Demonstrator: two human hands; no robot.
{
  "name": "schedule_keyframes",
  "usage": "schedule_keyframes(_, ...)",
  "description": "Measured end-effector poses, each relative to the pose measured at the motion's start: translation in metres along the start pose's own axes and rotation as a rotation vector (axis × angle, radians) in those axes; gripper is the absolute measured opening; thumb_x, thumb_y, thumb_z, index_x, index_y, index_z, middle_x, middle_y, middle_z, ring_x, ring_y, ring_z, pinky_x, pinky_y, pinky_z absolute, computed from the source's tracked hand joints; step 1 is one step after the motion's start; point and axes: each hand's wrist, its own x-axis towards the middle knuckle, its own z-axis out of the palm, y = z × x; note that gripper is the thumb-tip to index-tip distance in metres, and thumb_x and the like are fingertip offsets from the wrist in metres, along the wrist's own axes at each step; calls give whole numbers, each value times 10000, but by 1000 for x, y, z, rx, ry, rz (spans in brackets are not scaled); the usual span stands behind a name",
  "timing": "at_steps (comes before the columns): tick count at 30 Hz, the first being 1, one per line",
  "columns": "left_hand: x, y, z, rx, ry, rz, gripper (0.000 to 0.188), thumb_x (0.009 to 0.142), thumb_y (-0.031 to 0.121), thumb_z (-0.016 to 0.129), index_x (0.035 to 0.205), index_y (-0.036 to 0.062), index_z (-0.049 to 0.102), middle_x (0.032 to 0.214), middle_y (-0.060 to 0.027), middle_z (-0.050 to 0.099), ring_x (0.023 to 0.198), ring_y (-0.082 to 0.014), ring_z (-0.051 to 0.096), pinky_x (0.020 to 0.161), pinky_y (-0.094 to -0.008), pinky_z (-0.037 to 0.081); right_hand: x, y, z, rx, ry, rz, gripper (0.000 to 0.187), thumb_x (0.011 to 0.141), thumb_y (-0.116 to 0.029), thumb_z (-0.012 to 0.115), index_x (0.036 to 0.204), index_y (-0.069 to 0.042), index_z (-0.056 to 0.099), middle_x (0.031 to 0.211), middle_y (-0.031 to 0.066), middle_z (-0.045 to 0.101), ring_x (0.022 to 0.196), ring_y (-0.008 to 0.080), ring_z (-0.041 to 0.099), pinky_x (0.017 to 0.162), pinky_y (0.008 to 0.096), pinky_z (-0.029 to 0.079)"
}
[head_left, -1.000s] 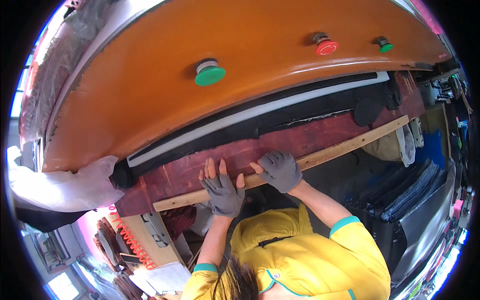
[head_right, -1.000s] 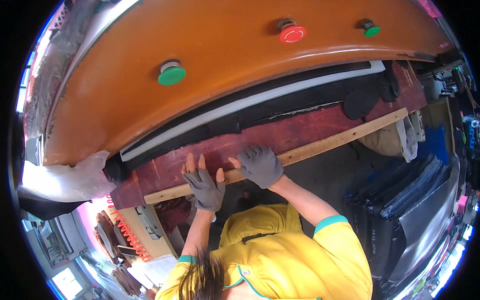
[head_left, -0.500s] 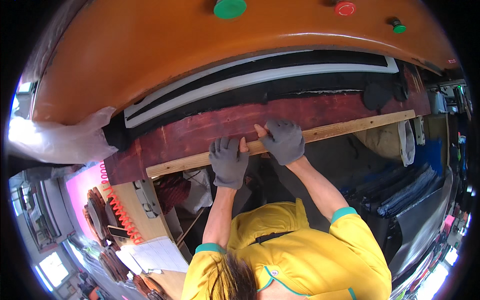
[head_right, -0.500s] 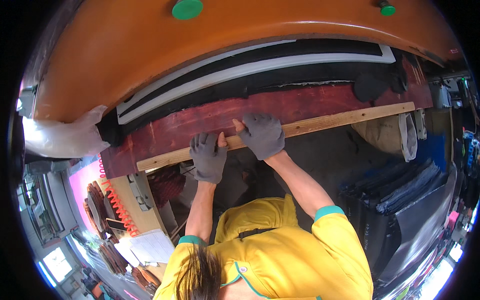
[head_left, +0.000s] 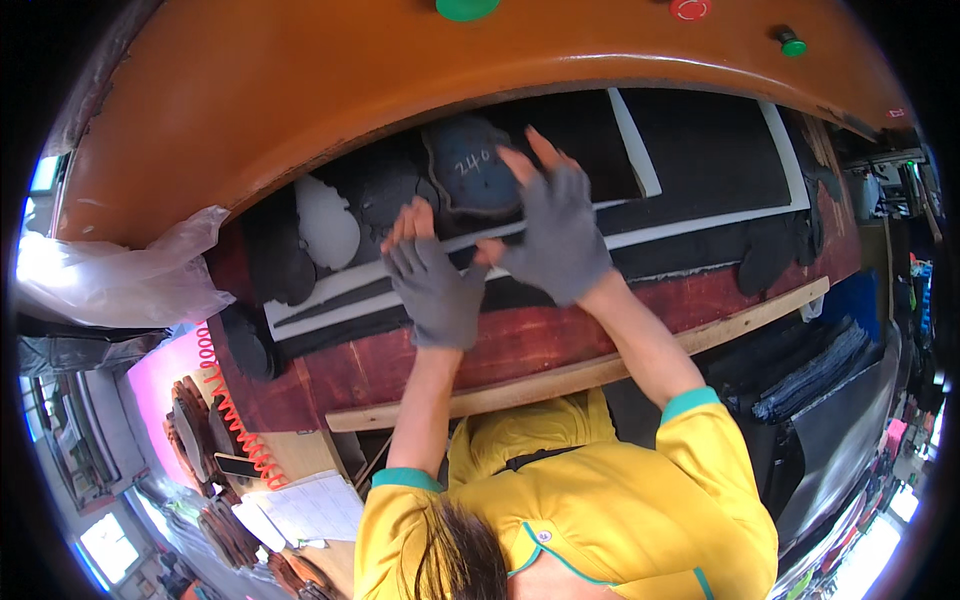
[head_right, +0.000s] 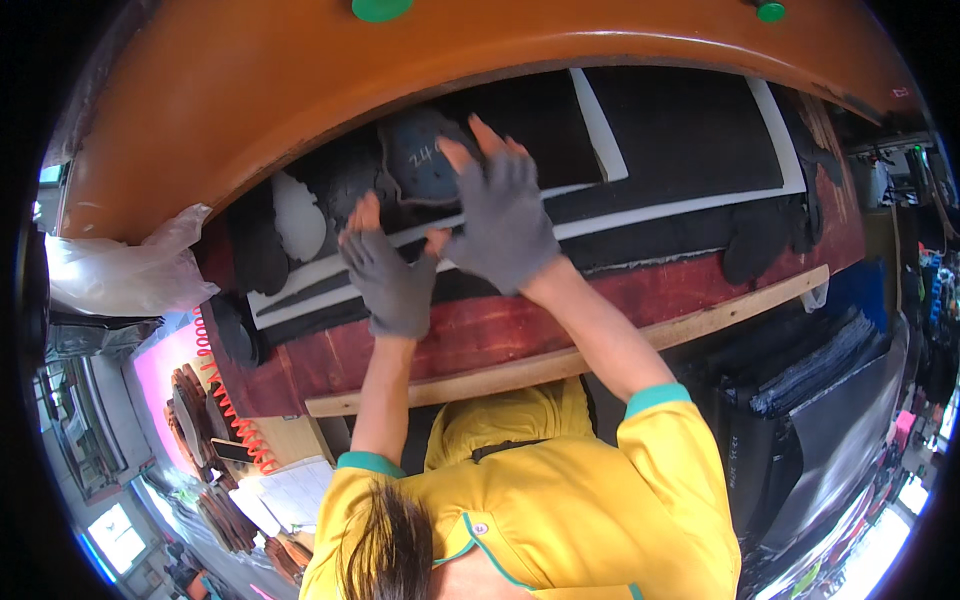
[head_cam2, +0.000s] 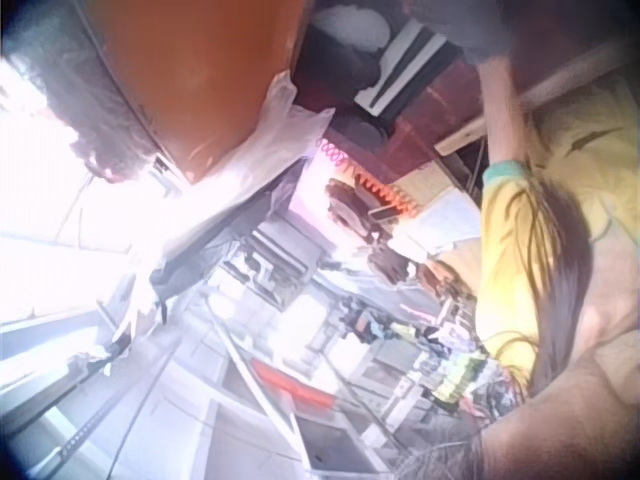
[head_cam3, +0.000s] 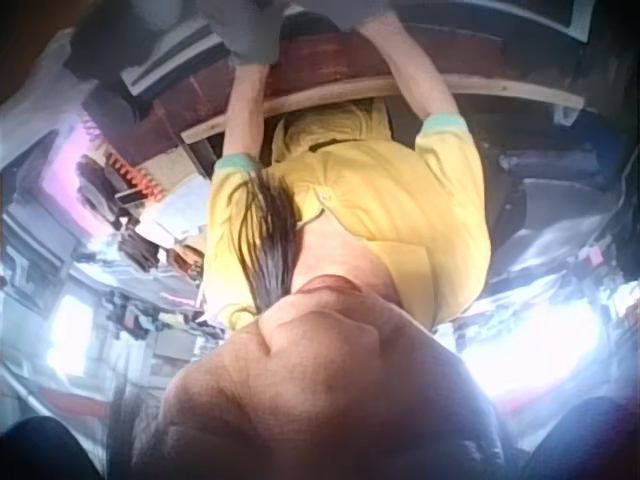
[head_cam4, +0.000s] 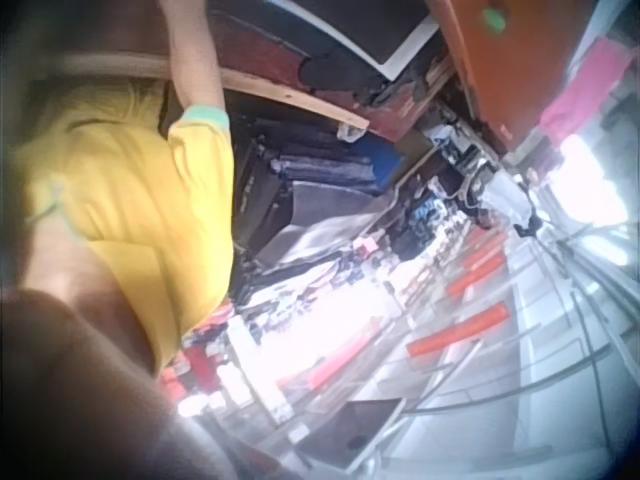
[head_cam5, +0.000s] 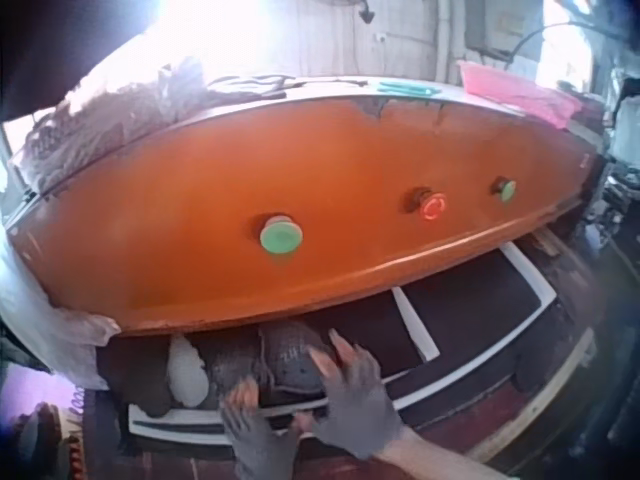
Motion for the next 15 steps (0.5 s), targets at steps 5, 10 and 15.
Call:
schedule_keyframes(5,-7,-5,-5,-129,-56,135,789,711,311,785,1359,6,454,1369,-139,540,1269,-332,511,1059,-498,316,24,-1,10,148,-336,12,1038,486,-259,874,1392,-99,395,1391,233,379,1210,419,454,1009,478,409)
schedule_keyframes(10,-41,4,-26,-78,-217,89,821,754,392,772,1401,22,427,1394,-127,524,1294,-323,488,1074,-491,293,-16,14,-3,706,-227,100,1006,463,-221,867,1369,-109,443,1344,175,442,1246,339,470,1013,410,420)
schedule_keyframes(15,-47,10,-39,-73,-257,124,775,797,407,751,1395,24,441,1421,-141,491,1320,-332,453,1090,-486,265,-29,22,-34,1267,-123,520,1024,517,-214,869,1422,-90,407,1342,108,450,1226,262,496,1043,371,434)
